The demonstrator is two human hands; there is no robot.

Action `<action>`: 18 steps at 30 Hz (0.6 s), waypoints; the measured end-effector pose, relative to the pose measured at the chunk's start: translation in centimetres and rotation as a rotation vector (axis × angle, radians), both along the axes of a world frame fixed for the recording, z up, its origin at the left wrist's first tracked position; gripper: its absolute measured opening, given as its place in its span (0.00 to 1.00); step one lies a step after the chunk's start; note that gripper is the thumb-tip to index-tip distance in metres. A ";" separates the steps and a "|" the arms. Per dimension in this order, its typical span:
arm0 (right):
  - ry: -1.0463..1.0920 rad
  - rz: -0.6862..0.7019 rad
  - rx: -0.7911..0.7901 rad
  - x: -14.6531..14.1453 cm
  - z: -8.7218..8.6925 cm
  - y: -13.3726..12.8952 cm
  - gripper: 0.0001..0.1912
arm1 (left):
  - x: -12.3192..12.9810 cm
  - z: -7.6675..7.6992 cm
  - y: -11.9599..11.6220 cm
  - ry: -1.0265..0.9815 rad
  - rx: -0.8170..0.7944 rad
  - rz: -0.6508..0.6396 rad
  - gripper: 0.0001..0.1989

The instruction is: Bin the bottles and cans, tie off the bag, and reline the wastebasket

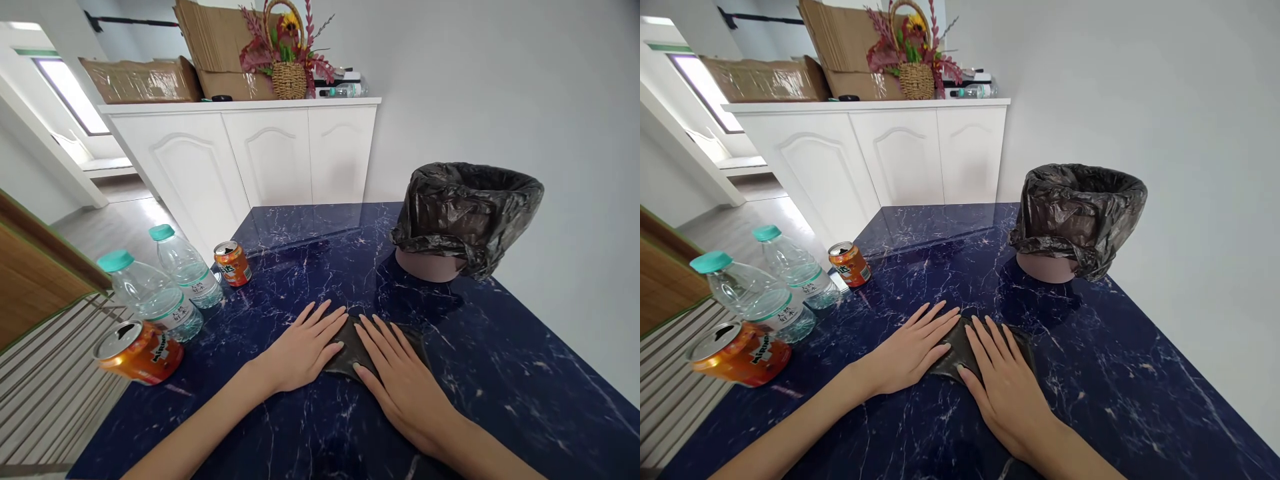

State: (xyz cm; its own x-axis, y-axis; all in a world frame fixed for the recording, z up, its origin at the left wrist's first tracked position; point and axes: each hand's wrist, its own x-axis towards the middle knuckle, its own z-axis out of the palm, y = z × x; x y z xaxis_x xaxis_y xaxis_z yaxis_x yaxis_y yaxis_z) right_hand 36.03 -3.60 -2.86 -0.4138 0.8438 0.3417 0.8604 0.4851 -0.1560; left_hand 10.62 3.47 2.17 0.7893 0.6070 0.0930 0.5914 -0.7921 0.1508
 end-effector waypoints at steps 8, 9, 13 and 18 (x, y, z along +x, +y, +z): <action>0.003 0.030 -0.070 0.3 0.4 0.1 0.36 | -0.2 -0.2 0.0 -0.091 -0.058 -0.001 0.30; 0.000 0.035 -0.077 0.3 0.4 0.1 0.36 | -0.3 -0.2 -0.1 -0.102 -0.059 0.003 0.29; 0.010 0.036 -0.082 0.3 1.4 -0.9 0.35 | -0.9 -0.3 -0.4 -0.185 -0.048 0.060 0.29; -0.022 0.105 0.030 -0.3 3.0 -4.6 0.26 | -1.6 -0.8 -0.2 -0.345 -0.016 0.255 0.27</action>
State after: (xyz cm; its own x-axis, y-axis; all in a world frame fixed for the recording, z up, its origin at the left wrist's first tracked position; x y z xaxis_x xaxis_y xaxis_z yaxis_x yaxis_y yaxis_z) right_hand 35.74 -8.18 0.17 -0.5067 0.7852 0.3561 0.8080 0.5766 -0.1216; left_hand 9.03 3.23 1.39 0.5384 0.7819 0.3142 0.6807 -0.6234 0.3849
